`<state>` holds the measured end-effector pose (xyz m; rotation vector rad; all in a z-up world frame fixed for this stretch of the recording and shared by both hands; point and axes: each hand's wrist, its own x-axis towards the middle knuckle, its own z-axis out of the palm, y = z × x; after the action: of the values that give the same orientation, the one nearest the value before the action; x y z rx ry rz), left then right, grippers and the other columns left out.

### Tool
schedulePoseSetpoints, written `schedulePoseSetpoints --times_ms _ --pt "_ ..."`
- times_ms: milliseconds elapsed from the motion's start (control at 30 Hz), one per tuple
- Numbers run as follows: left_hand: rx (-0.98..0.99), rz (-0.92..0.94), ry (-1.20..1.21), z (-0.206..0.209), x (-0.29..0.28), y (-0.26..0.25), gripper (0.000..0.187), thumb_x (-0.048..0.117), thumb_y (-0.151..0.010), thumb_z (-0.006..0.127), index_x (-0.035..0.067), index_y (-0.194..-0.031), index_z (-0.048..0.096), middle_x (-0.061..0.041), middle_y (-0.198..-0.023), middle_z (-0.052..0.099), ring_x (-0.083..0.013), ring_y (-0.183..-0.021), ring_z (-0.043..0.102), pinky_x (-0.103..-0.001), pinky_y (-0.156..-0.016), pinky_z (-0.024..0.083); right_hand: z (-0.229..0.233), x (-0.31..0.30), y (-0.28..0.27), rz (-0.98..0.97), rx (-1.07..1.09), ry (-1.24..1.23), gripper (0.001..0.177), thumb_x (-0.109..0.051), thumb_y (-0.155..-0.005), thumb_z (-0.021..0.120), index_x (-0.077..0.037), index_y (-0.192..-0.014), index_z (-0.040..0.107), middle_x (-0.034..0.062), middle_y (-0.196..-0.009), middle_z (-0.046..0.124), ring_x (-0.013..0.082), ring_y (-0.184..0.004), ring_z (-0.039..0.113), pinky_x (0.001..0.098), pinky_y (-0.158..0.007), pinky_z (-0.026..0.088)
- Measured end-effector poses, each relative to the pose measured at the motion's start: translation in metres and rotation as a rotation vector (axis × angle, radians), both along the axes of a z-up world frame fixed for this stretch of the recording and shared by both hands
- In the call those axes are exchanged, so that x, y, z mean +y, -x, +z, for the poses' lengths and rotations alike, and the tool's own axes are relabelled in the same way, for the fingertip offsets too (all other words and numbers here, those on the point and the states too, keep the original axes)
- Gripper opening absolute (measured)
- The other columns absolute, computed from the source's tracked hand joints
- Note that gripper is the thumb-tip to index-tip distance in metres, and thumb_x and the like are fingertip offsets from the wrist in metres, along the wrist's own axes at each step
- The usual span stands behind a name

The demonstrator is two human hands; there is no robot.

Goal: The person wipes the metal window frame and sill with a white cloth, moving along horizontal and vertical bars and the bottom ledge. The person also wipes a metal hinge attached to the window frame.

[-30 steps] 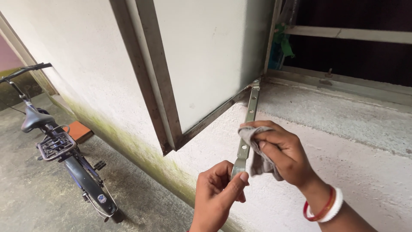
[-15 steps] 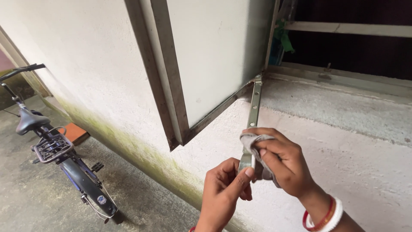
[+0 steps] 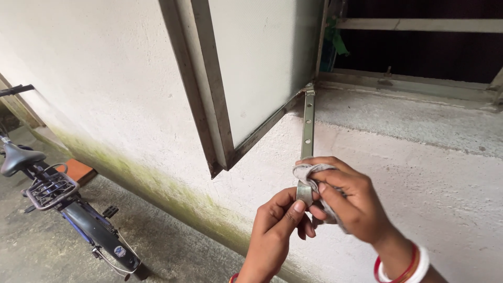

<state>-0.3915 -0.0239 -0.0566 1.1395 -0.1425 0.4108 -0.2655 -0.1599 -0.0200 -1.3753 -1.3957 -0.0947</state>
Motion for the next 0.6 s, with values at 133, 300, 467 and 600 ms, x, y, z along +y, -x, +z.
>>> schedulePoseSetpoints --times_ms 133,300,467,600 --pt "0.013 0.074 0.007 0.002 0.009 0.000 0.024 0.014 -0.098 0.063 -0.001 -0.114 0.073 -0.009 -0.093 0.079 -0.0105 -0.072 0.066 -0.023 -0.061 0.048 0.015 -0.006 -0.013 0.004 0.125 0.037 0.030 -0.004 -0.097 0.049 0.008 -0.111 0.073 0.0201 -0.129 0.070 0.0167 -0.068 0.073 0.0257 -0.056 0.059" --pt "0.024 0.169 0.051 -0.003 0.014 0.001 0.019 0.010 -0.093 0.072 -0.003 -0.105 0.077 -0.010 -0.087 0.078 -0.0118 -0.073 0.066 -0.025 -0.060 0.048 0.016 0.016 0.007 -0.214 -0.095 0.108 0.026 -0.006 -0.096 0.051 0.006 -0.105 0.072 0.0170 -0.131 0.069 0.0100 -0.071 0.072 0.0221 -0.054 0.059" --pt "0.024 0.137 0.076 -0.006 0.012 0.002 0.021 0.009 -0.093 0.070 -0.005 -0.107 0.076 -0.011 -0.086 0.078 -0.0142 -0.076 0.069 -0.026 -0.065 0.052 0.019 -0.002 0.031 -0.139 0.055 0.223 0.032 -0.008 -0.092 0.052 0.005 -0.110 0.074 0.0157 -0.124 0.072 0.0089 -0.049 0.070 0.0204 -0.037 0.056" --pt "-0.035 0.114 0.115 0.002 0.014 0.006 0.031 0.015 -0.097 0.062 -0.006 -0.116 0.074 -0.012 -0.096 0.078 -0.0163 -0.086 0.069 -0.031 -0.076 0.054 0.019 0.000 0.036 -0.057 0.016 0.072 0.031 -0.009 -0.097 0.052 0.007 -0.116 0.070 0.0180 -0.122 0.072 0.0082 -0.064 0.072 0.0200 -0.050 0.061"
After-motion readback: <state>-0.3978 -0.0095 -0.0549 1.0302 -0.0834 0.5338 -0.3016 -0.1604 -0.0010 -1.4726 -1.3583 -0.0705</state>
